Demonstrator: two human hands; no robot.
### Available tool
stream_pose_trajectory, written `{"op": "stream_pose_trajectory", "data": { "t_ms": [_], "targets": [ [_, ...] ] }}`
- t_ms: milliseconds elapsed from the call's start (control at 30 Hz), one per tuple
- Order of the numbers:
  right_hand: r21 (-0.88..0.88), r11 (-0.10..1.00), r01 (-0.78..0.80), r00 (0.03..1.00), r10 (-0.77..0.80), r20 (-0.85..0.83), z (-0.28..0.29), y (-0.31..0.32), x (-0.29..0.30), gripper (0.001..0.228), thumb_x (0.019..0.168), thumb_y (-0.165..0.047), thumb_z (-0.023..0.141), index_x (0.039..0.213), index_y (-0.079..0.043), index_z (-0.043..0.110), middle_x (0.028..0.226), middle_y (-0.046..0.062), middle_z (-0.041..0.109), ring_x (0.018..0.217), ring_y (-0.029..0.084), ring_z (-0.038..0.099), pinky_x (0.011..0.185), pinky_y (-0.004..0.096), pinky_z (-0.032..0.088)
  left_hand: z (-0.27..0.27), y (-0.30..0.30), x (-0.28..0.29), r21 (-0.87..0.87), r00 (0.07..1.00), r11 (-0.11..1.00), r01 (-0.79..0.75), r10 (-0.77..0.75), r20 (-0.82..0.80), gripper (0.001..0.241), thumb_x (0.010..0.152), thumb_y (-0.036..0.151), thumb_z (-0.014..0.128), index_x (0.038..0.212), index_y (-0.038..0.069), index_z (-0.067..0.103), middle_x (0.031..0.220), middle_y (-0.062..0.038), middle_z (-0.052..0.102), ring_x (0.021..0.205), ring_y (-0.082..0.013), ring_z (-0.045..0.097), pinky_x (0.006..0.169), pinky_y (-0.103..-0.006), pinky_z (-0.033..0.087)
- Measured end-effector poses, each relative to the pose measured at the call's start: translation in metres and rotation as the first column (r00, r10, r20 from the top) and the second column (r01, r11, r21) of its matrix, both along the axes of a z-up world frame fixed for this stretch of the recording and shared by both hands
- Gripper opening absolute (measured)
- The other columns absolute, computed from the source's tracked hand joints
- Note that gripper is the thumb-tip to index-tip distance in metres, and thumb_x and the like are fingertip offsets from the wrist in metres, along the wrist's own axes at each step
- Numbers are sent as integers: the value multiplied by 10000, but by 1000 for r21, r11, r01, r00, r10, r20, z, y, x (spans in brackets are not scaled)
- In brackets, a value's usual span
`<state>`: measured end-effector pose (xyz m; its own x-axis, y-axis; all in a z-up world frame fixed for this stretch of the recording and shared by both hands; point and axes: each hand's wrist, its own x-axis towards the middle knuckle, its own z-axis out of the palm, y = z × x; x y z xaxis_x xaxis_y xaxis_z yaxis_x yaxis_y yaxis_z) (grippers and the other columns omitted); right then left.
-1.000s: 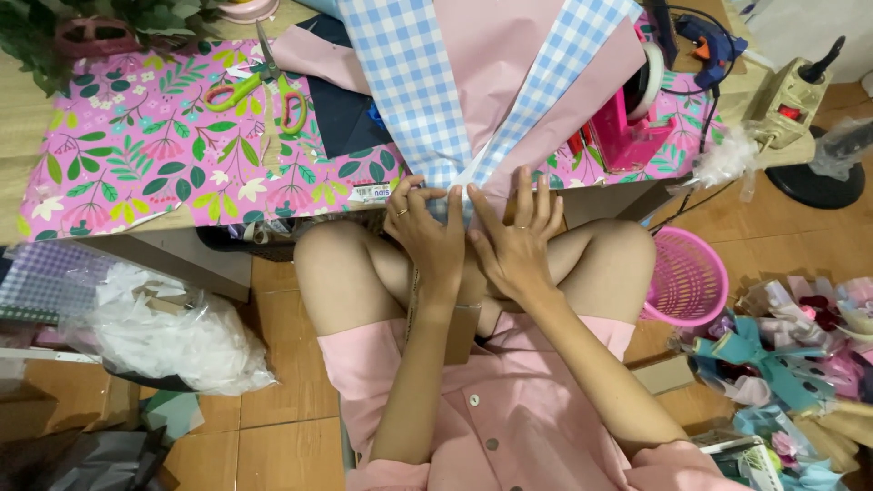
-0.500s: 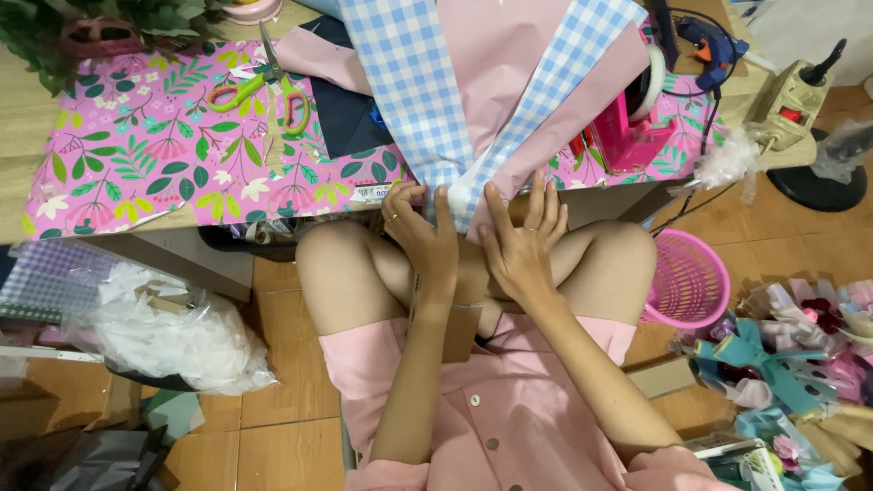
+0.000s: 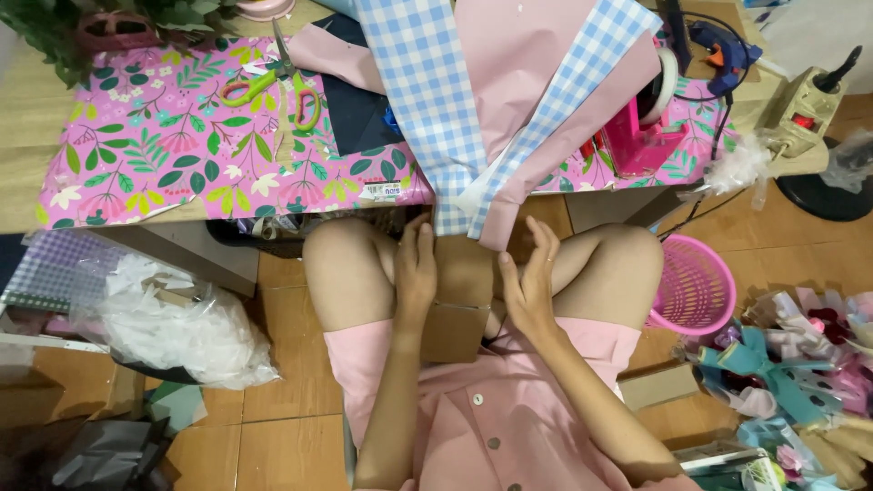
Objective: Wrapping a bouquet of artificial flowers with decorative paper and securing it with cardboard and tape.
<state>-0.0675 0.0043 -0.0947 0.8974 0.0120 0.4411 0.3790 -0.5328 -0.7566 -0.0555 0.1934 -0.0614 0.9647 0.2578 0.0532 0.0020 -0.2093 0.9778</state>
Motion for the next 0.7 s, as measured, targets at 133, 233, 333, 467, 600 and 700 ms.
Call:
{"op": "stream_pose_trajectory", "data": {
  "t_ms": [133,233,333,467,600,700],
  "targets": [
    [183,982,-41,992,62,-107,4,-1,-4,629,1060,-224,512,1572,-26,205,1460,245,380,1349,410,425,1136,544,335,3,-17,-12,25,992,996,87,-85,-95,553,1053,475,486,1447,87,488,1376,-252,606,1322,-436,547,1131,-569,391],
    [291,955,-53,990,87,-107,-4,-9,-5,647,1035,-223,578,1568,-49,254,1448,230,380,1306,388,422,1075,528,395,-17,-40,-17,223,971,974,-39,-16,238,576,940,470,717,1270,21,573,1134,-206,618,1123,-380,642,1005,-443,496],
    [382,923,-40,995,71,-67,-12,-20,-7,672,1016,-223,581,1573,-92,229,1480,193,355,1283,335,418,1043,498,414,4,-53,-31,220,984,976,12,-50,172,741,756,530,824,1237,32,558,1164,-204,604,1129,-389,644,993,-468,515],
    [438,892,-110,994,105,35,15,-16,-10,708,993,-371,531,1583,-118,232,1508,129,327,1350,260,340,1132,431,308,55,-48,-48,-101,968,964,247,-241,69,938,765,551,792,1401,1,377,1420,-264,446,1379,-385,444,1188,-484,305],
    [488,834,-256,957,290,6,33,-7,-8,914,922,-671,451,1609,-119,211,1588,129,273,1492,275,210,1237,464,147,-59,-57,8,-374,950,881,291,-217,226,938,794,586,762,1404,41,303,1429,-215,373,1381,-326,355,1198,-487,185],
    [432,806,-405,877,475,-65,31,2,3,1200,802,-754,570,1659,-94,51,1707,195,51,1553,348,54,1239,529,56,-189,-65,52,-602,905,749,277,7,425,804,784,653,782,1275,181,355,1242,-55,437,1222,-218,415,1111,-448,190]
  ]
}}
